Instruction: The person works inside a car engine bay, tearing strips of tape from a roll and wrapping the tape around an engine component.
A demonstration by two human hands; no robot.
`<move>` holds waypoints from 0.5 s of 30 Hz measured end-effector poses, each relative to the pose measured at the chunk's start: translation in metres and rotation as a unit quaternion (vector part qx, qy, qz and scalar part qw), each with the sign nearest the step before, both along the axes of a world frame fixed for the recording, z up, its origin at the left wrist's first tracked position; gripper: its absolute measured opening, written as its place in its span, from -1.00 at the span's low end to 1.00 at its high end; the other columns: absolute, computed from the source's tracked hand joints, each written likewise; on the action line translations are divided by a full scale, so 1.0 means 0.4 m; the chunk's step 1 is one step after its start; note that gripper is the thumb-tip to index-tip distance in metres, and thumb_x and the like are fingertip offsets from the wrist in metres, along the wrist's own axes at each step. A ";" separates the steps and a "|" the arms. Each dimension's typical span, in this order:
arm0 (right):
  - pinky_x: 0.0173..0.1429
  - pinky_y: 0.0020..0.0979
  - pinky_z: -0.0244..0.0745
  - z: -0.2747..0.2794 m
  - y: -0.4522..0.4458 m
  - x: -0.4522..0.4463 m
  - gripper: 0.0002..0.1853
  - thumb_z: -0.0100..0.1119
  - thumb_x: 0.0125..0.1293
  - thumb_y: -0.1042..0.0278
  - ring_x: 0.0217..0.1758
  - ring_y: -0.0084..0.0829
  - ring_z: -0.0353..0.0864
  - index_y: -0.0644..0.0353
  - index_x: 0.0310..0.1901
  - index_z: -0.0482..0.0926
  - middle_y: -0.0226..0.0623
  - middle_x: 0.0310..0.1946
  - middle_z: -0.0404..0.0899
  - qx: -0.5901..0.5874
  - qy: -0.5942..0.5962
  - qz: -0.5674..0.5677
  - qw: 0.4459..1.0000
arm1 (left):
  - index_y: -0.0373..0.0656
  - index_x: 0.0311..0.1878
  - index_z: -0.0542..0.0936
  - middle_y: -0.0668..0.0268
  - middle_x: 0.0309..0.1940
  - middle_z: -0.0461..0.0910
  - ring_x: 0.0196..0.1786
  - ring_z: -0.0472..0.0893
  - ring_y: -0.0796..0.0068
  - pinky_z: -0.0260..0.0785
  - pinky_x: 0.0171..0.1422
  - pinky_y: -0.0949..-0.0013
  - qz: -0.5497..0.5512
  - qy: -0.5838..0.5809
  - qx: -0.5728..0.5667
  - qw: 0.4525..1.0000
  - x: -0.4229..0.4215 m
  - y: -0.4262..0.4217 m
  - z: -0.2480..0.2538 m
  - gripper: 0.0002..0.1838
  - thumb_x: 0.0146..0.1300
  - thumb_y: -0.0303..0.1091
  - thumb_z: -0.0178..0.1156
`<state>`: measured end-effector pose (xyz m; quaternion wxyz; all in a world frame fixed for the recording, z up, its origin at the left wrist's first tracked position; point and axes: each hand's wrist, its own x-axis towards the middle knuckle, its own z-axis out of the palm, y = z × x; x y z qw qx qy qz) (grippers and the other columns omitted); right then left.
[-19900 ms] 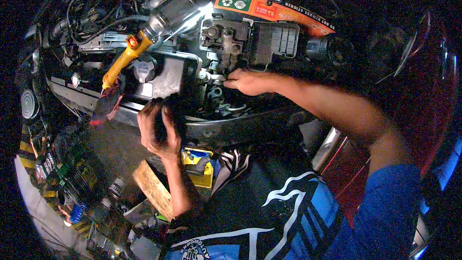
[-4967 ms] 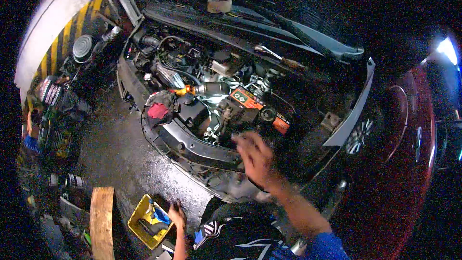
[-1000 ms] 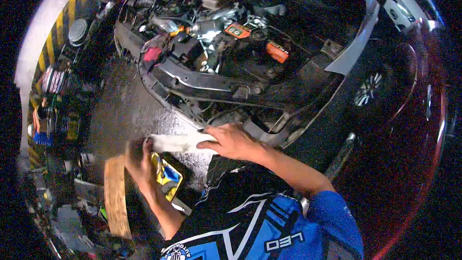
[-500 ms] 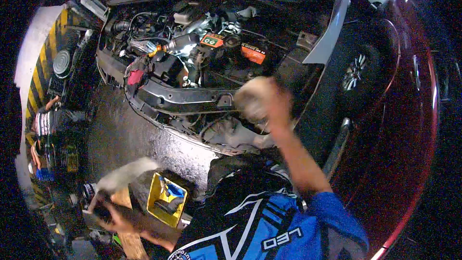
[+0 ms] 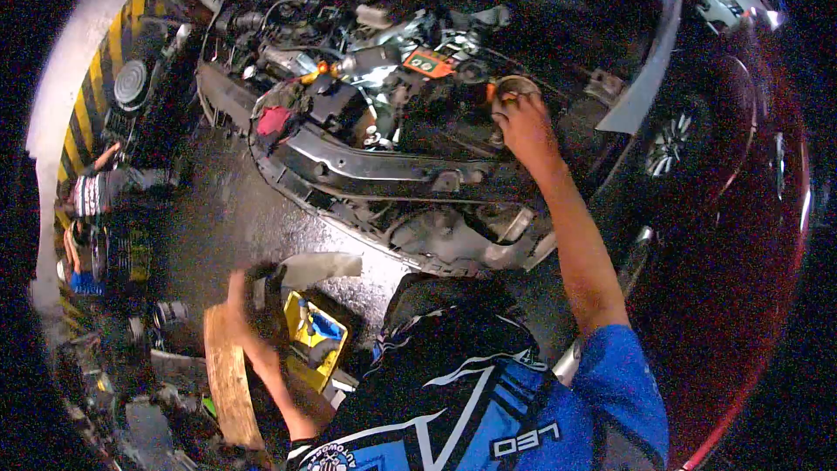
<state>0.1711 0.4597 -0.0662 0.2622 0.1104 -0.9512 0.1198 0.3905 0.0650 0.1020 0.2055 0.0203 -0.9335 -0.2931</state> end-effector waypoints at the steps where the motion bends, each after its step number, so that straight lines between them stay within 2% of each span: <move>1: 0.27 -0.11 0.39 0.005 -0.019 0.015 -0.70 0.21 0.30 0.22 0.17 -0.05 0.49 0.25 -0.07 0.62 -0.14 -0.04 0.63 0.003 0.004 -0.021 1.000 | -0.23 -0.19 0.62 0.13 -0.28 0.62 -0.20 0.62 0.11 0.44 -0.09 0.27 -0.007 -0.006 -0.031 0.999 -0.018 0.006 0.012 -0.75 0.03 -0.69 0.22; 4: 0.26 -0.14 0.41 0.138 -0.140 0.112 -0.71 0.23 0.29 0.28 0.15 -0.04 0.51 0.22 -0.02 0.63 -0.13 -0.04 0.62 -0.172 0.030 -0.058 0.983 | -0.23 -0.19 0.61 0.13 -0.29 0.61 -0.23 0.61 0.11 0.44 -0.11 0.24 -0.039 -0.004 0.033 0.999 -0.061 -0.011 -0.008 -0.73 0.00 -0.70 0.24; 5: 0.24 -0.16 0.43 0.191 -0.200 0.162 -0.72 0.25 0.28 0.29 0.12 -0.05 0.53 0.19 -0.01 0.63 -0.13 -0.03 0.61 -0.281 -0.057 -0.012 0.958 | -0.23 -0.19 0.60 0.14 -0.29 0.61 -0.23 0.60 0.11 0.44 -0.13 0.23 -0.058 -0.012 -0.002 0.998 -0.083 -0.002 0.005 -0.72 -0.01 -0.70 0.25; 6: 0.22 -0.17 0.44 0.234 -0.263 0.206 -0.71 0.27 0.26 0.31 0.10 -0.06 0.55 0.17 -0.01 0.63 -0.12 -0.02 0.60 -0.385 -0.143 0.029 0.911 | -0.21 -0.19 0.60 0.15 -0.29 0.60 -0.23 0.59 0.12 0.43 -0.14 0.21 -0.064 -0.017 0.010 0.998 -0.102 -0.001 -0.009 -0.72 -0.01 -0.68 0.28; 8: 0.17 -0.20 0.47 0.266 -0.357 0.250 -0.68 0.34 0.21 0.32 0.08 -0.08 0.57 0.16 0.00 0.63 -0.13 0.02 0.58 -0.343 -0.175 0.194 0.902 | -0.20 -0.17 0.61 0.15 -0.28 0.61 -0.21 0.59 0.10 0.44 -0.12 0.19 -0.141 -0.010 -0.002 0.990 -0.148 -0.008 -0.028 -0.71 -0.01 -0.64 0.31; 10: 0.18 -0.20 0.45 0.286 -0.448 0.272 -0.59 0.42 0.13 0.28 0.03 -0.12 0.56 0.15 0.03 0.61 -0.17 0.01 0.56 -0.310 -0.166 0.249 0.902 | -0.18 -0.17 0.61 0.17 -0.28 0.62 -0.18 0.60 0.09 0.45 -0.08 0.19 -0.185 -0.006 0.001 0.983 -0.198 0.003 -0.049 -0.70 -0.03 -0.59 0.34; 13: 0.12 -0.20 0.46 0.237 -0.518 0.261 -0.72 0.37 0.16 0.35 -0.03 -0.12 0.56 0.21 -0.10 0.62 -0.19 -0.14 0.59 -0.340 -0.174 0.244 0.891 | -0.23 -0.20 0.61 0.13 -0.27 0.63 -0.16 0.62 0.09 0.46 -0.05 0.24 -0.245 -0.025 0.028 0.969 -0.270 -0.001 -0.066 -0.74 -0.01 -0.64 0.32; 15: 0.07 -0.20 0.46 0.227 -0.531 0.246 -0.78 0.35 0.17 0.38 -0.07 -0.13 0.56 0.23 -0.16 0.62 -0.20 -0.21 0.60 -0.349 -0.192 0.198 0.896 | -0.18 -0.13 0.63 0.20 -0.24 0.63 -0.14 0.61 0.12 0.47 -0.06 0.20 -0.283 -0.026 0.034 0.958 -0.319 -0.014 -0.094 -0.68 -0.03 -0.55 0.37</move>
